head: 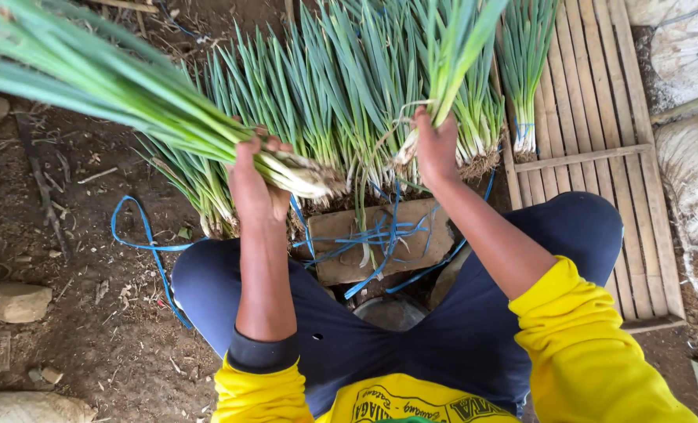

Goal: Bundling green onions by hand using plastic string

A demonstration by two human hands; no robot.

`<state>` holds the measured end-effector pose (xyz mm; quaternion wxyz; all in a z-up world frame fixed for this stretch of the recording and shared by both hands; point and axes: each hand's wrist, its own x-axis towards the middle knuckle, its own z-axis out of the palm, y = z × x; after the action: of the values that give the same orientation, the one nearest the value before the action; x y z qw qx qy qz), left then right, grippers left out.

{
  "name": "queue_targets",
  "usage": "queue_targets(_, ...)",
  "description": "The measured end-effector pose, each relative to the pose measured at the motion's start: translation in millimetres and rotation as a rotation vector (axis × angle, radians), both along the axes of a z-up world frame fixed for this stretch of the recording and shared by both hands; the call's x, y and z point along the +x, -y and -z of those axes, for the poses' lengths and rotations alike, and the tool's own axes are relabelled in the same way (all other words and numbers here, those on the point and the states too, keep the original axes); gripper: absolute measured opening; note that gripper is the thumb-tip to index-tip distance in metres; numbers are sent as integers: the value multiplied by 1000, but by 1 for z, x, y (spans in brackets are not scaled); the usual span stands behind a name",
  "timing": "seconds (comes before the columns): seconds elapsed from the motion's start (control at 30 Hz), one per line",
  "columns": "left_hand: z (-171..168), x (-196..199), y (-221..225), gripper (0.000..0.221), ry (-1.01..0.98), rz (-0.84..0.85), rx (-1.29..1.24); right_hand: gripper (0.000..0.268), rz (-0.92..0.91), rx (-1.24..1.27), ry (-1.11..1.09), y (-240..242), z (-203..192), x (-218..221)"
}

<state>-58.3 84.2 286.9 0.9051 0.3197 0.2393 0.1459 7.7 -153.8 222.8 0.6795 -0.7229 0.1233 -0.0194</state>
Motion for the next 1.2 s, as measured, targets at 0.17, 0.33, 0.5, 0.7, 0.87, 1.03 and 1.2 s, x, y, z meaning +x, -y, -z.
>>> queue_targets(0.17,3,-5,8,22,39,222,-109,28,-233,-135,4,-12,9,-6)
queue_targets(0.33,-12,-15,16,38,84,520,88,87,-583,-365,-100,-5,3,0)
queue_targets(0.5,1,-23,27,92,-261,573,471,39,-770,-159,5,-1,-41,-27)
queue_targets(0.7,37,-33,36,114,-336,653,455,64,-990,-102,185,-12,-60,-41)
queue_targets(0.87,105,-22,34,72,-78,526,615,73,-919,-89,211,-9,-54,-50)
queue_targets(1.03,46,-9,49,97,-173,583,721,70,-821,-164,104,6,-18,-47)
queue_targets(1.2,102,-7,38,69,60,543,688,77,-761,-171,118,-13,-44,-49)
